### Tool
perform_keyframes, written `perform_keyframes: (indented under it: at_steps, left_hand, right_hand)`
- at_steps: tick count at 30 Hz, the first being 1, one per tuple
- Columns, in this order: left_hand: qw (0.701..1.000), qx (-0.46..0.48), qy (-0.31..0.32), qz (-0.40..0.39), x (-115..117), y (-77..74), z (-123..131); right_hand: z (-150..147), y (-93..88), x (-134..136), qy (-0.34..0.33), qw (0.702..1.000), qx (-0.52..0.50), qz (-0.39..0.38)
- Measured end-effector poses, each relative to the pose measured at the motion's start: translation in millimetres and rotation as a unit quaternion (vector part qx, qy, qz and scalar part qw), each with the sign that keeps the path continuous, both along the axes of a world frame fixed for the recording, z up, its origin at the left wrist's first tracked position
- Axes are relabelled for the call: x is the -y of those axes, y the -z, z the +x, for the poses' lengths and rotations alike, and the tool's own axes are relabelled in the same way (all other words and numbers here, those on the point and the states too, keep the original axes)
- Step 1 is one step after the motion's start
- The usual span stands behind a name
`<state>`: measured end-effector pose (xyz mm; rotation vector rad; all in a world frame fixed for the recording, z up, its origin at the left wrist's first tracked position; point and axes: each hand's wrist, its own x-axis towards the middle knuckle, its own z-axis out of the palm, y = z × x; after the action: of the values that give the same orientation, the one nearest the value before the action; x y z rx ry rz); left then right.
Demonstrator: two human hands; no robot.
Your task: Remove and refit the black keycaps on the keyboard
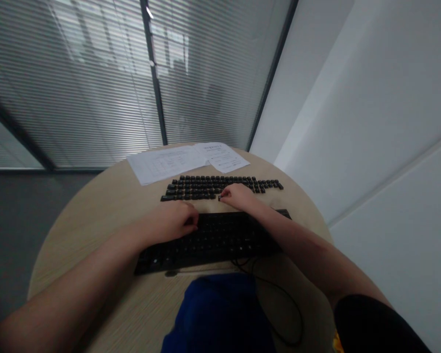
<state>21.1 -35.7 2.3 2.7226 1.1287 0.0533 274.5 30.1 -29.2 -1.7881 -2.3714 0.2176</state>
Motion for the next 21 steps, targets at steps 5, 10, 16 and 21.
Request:
perform_keyframes:
  at_steps: [5, 10, 16, 21]
  left_hand:
    - [1.000, -0.002, 0.010, 0.000, 1.0, -1.7, 1.0]
    - [1.000, 0.002, 0.010, -0.004, 1.4, -2.9, 0.6]
    - [1.000, 0.010, -0.003, -0.004, -3.0, 2.4, -2.2]
    - [1.000, -0.002, 0.002, -0.004, -0.7, 0.0, -1.0]
  right_hand:
    - [0.1, 3.4, -3.3, 0.004, 1.000, 0.003, 0.004]
    - [-1.3, 4.5, -6.3, 0.002, 1.000, 0.005, 0.007]
    - [-1.7, 5.0, -6.1, 0.006, 1.000, 0.010, 0.011]
    - [-2.7, 3.8, -5.7, 0.011, 1.000, 0.012, 0.011]
